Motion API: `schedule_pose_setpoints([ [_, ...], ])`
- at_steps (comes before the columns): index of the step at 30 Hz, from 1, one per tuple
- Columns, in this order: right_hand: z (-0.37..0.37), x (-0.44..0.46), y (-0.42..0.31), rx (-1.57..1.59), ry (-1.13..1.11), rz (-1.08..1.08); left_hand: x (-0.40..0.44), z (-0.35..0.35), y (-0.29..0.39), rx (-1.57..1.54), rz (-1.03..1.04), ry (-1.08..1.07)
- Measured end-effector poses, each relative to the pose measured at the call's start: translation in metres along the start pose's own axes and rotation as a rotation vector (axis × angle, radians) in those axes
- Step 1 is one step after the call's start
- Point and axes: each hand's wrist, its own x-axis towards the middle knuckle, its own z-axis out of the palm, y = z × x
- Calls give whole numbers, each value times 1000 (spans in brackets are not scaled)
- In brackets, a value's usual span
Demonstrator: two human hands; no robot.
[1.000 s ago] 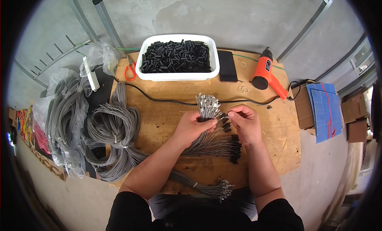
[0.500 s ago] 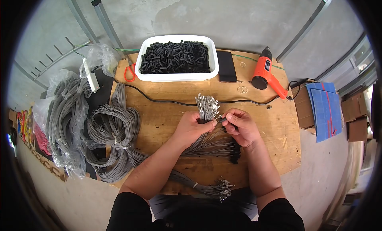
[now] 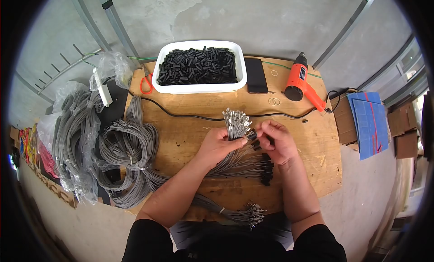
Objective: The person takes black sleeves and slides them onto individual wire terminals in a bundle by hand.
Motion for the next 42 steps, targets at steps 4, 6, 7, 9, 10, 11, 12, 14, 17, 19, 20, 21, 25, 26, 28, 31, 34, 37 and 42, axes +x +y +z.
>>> schedule_pose_setpoints([
  [4,-9,5,-5,218,70,-82,1,1,-1,34,29,16],
  [6,-13,7,-3,305,98,-109,1,-2,-3,27,19,7],
  [7,-17,8,-2,310,34,-100,2,-3,-4,20,8,1],
  [9,-19,10,0,315,-30,-90,2,-3,-5,-27,0,-6],
  [10,-18,10,1,343,6,-79,2,-3,-6,-75,-10,-15],
  [11,-16,10,1,371,42,-69,2,-2,-5,-75,-11,-15],
  [12,-13,10,-1,371,43,-69,1,0,-2,-77,-5,-11],
  [14,-4,11,-7,469,284,-59,0,1,0,-79,1,-8],
  [17,-3,13,-10,493,394,-78,1,0,-1,-76,3,5],
  [19,-13,10,-6,426,235,-109,2,-2,-3,-110,1,-10],
  [20,-16,8,-4,358,76,-139,2,-2,-2,-110,2,-8],
  [21,-17,7,-1,358,75,-137,1,-1,0,-130,-35,17],
  [25,6,1,3,5,180,-182,0,-1,1,-178,-67,32],
  [26,9,-1,1,-54,135,-138,0,-2,0,-178,-67,34],
  [28,17,-5,-1,-120,69,-87,1,-4,-1,-174,-58,17],
  [31,22,-7,-1,-134,50,-114,1,-3,-1,-188,-55,1],
  [34,24,-11,5,-382,72,-208,2,-4,-2,-174,-62,3],
  [37,20,-4,18,-508,69,-315,0,-2,1,-172,-67,-3],
  [42,18,-7,17,-574,62,-311,-1,0,2,-144,-46,-15],
])
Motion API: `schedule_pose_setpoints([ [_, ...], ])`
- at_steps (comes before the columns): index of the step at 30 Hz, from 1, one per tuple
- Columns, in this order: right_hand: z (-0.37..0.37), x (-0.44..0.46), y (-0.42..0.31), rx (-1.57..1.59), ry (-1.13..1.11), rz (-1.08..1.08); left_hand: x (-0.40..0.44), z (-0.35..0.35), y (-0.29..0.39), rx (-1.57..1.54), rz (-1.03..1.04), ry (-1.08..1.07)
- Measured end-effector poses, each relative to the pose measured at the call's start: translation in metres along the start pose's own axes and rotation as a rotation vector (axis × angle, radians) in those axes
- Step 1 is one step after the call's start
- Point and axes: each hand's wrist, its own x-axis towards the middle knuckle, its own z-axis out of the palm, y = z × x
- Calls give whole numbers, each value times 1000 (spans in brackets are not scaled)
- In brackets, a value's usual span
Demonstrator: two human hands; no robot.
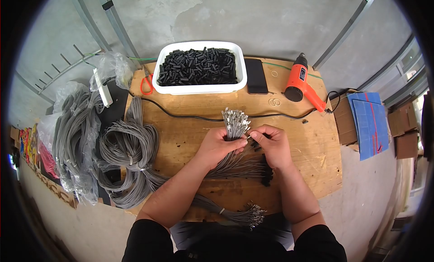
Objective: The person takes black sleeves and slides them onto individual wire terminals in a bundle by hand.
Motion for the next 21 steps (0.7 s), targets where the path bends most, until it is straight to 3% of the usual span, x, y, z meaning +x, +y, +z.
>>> schedule_pose_setpoints([
  [3,3,-2,-11,24,-7,94,1,0,-1,9,14,10],
  [5,0,-1,-12,334,-43,180,1,0,-2,3,16,29],
  [16,-2,2,1,256,-66,83,4,-4,-4,-22,57,117],
  [21,-3,3,4,254,25,67,4,-4,-4,-6,56,106],
])
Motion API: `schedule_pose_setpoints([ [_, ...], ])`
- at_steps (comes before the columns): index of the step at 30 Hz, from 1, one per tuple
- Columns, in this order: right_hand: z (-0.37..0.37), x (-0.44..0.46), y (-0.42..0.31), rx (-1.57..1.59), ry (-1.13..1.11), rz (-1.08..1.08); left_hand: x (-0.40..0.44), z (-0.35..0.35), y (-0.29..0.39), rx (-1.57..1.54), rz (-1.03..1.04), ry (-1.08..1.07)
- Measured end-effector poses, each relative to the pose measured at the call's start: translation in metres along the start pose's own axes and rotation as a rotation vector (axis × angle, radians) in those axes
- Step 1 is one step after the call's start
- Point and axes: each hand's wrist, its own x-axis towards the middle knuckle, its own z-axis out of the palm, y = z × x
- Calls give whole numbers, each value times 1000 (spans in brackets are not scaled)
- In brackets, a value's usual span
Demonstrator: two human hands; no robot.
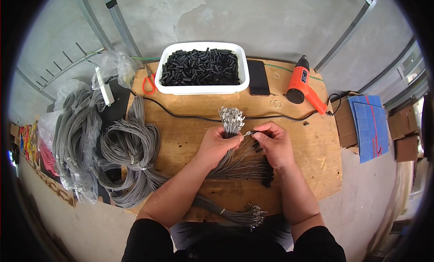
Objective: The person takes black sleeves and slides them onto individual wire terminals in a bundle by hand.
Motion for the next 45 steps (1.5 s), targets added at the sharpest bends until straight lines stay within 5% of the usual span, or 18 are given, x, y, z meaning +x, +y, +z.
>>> schedule_pose_setpoints([
  [7,3,-1,0,-21,9,-108,-1,0,2,14,-15,-39],
  [37,2,-1,-6,-64,2,14,-2,-1,0,351,90,-15],
  [45,-2,2,-8,25,34,-19,-4,2,2,95,6,-80],
])
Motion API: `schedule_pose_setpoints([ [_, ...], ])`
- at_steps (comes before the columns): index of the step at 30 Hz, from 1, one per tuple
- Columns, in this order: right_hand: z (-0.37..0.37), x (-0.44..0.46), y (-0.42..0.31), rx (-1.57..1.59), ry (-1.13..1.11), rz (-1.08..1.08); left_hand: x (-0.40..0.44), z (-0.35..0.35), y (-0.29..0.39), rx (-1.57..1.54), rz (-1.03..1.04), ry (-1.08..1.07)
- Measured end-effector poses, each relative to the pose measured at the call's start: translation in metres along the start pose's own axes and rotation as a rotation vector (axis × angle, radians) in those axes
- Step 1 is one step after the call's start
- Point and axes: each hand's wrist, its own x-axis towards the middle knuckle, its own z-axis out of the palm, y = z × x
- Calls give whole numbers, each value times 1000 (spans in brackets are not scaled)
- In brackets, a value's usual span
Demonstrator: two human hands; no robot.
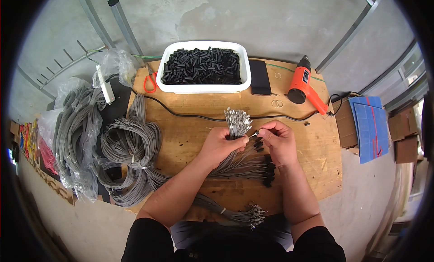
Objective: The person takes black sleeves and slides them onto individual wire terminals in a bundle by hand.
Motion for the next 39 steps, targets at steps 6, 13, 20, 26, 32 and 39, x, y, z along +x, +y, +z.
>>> schedule_pose_setpoints([
  [6,-3,1,-6,172,-48,108,2,-3,-4,5,3,3],
  [13,-14,5,0,324,-129,257,2,-2,-4,41,9,10],
  [20,-14,5,2,313,-183,298,1,0,0,29,12,-15],
  [26,-13,4,1,338,-201,308,0,1,3,-31,-29,-19],
  [32,-11,3,5,315,-195,328,1,-1,0,-5,-26,-44],
  [39,-8,2,3,267,-173,316,0,0,1,-21,-35,-51],
])
